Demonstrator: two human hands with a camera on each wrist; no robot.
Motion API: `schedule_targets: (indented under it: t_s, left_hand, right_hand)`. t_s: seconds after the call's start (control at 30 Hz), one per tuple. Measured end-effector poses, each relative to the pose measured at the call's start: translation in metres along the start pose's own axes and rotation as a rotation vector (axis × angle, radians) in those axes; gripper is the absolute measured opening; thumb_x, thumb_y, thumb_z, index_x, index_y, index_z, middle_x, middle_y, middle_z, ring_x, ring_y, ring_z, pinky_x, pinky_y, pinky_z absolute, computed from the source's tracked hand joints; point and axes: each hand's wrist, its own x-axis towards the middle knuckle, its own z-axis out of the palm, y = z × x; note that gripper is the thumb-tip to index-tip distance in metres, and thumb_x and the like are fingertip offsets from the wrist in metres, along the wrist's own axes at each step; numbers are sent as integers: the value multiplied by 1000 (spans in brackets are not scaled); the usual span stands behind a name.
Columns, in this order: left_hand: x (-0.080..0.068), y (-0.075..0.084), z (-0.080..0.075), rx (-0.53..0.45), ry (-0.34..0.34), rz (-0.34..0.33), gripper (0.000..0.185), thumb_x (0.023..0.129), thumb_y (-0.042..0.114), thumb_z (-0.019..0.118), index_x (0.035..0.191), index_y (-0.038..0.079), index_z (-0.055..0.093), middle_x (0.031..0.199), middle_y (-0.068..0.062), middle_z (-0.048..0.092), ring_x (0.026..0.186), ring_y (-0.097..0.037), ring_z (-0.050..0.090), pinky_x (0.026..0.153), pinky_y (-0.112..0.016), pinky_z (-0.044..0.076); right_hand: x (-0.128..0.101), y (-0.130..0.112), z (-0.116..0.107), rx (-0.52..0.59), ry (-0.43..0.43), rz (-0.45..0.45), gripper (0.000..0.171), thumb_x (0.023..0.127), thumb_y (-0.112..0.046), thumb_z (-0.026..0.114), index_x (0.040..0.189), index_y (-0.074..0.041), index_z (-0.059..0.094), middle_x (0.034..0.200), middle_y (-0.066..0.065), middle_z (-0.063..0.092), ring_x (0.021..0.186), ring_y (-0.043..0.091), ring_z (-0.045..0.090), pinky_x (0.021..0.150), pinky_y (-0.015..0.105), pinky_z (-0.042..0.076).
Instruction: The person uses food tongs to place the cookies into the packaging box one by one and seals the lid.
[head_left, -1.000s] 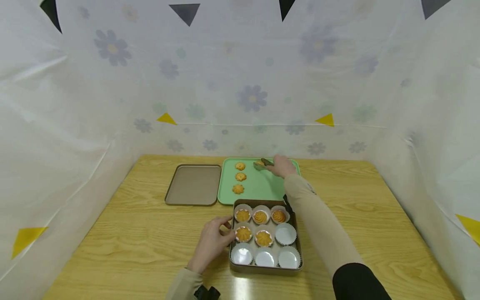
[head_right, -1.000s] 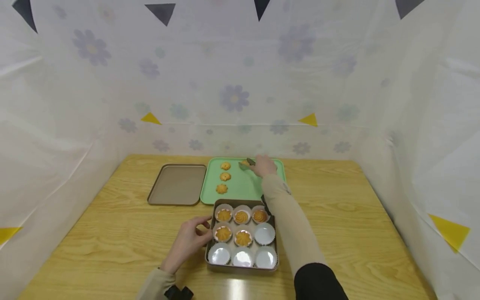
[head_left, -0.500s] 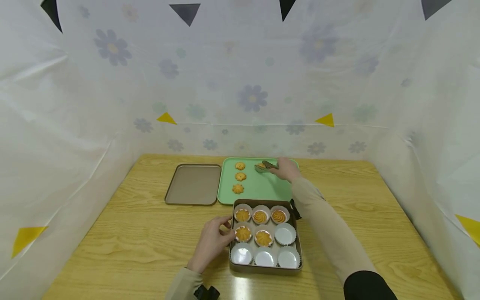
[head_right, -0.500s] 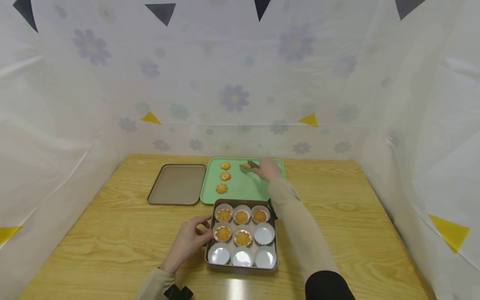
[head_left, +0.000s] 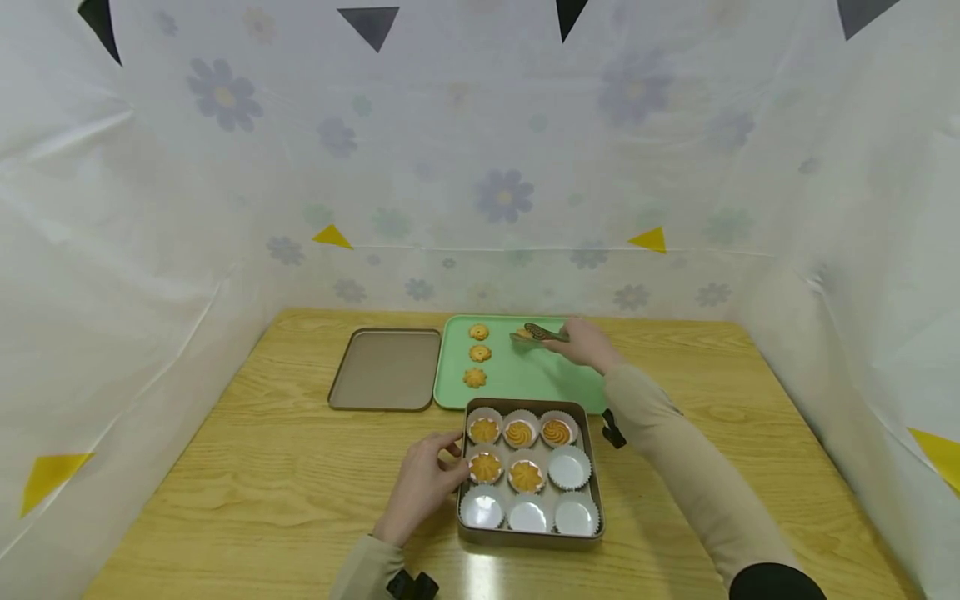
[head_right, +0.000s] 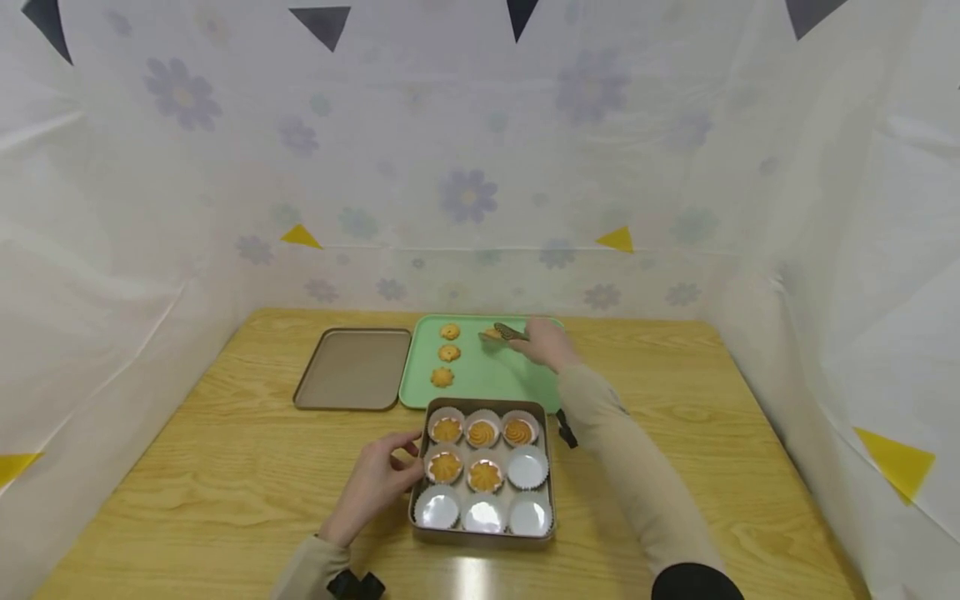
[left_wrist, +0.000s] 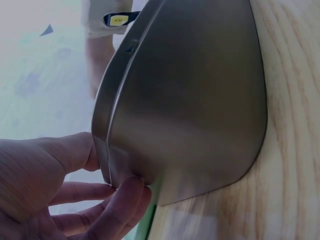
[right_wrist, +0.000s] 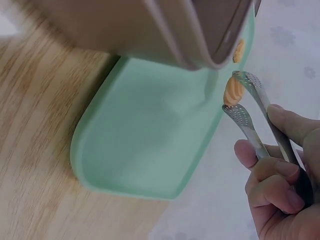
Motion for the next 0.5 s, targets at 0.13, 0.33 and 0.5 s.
schedule_targets:
  t_s: [0.13,0.33,0.5]
  left_hand:
    - [-1,0,0,-1,4,2,51,81,5,69,130,-5,64,97,-15,70,69,-11,66,55,-17,53]
    - [-1,0,0,-3,4,2,50,82,6,70,130,-5,64,98,-15,70,70,-12,67,55,-16,53]
    - [-1,0,0,-11,6,3,50,82,7,69,130,-5,64,98,-16,70,69,-12,67,55,-17,53]
  right_hand:
    - [-10,2,-4,6,-1,-40,53,100,-25,61,54,-18,34,48,-7,25,45,8,23,50,23,29]
    - [-27,8,-10,3,4,-101,52,99,-23,62,56,-18,33,50,-7,26,48,9,25,52,25,30]
    - [-41,12,-15,4,-14,-143,46,99,-23,61,59,-15,42,52,-6,28,49,10,25,53,25,29]
